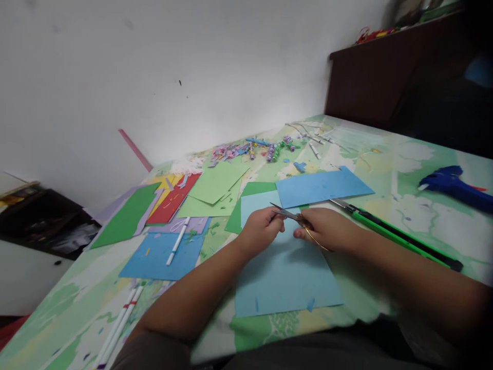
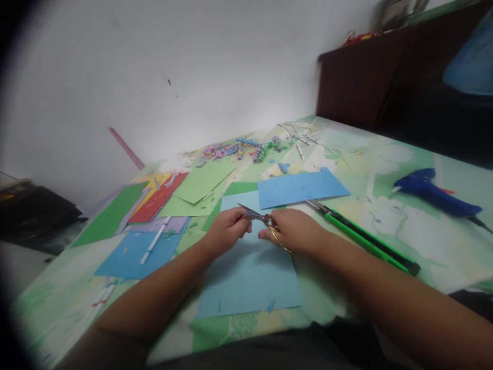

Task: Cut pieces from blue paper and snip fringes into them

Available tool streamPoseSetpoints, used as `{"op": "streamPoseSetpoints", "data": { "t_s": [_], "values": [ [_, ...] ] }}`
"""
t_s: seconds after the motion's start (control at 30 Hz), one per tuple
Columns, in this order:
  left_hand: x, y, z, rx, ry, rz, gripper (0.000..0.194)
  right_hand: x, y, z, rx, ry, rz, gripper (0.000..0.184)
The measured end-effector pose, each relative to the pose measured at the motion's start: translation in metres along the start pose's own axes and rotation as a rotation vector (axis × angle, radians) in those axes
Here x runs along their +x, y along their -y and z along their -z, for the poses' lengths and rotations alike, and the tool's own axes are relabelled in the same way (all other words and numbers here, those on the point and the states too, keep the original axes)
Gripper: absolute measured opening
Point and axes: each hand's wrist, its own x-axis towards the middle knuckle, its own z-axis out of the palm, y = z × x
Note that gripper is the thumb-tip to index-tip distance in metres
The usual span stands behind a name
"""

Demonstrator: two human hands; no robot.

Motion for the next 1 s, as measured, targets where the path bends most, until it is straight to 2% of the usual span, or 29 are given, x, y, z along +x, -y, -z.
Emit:
{"op": "streamPoseSetpoints", "data": {
  "t_s": [0.23,0.53,0.87,1.0],
  "values": [
    [-0.0009,-0.0022,0.0014,-0.181,0.044,0.089,0.019,0.0003,0.0025,0.0022,-0.061,0.003,0.024,0.030],
    [-0.0013,-0.0013,0.0047,-0.284,0.097,0.094,0.016,-0.0014,0.0031,0.0054,-0.104,-0.029,0.045,0.032],
    [0.0020,-0.0022,0.0001,-0.471,0.068,0.193,0.013,-0.0007,0.0021,0.0078,-0.060,-0.021,-0.005,0.029],
    [0.0038,0.0004,0.0001,-0.433,0.087,0.243,0.017,0.0000,0.0010,0.0073,-0.018,-0.028,-0.052,0.029]
  ]
}}
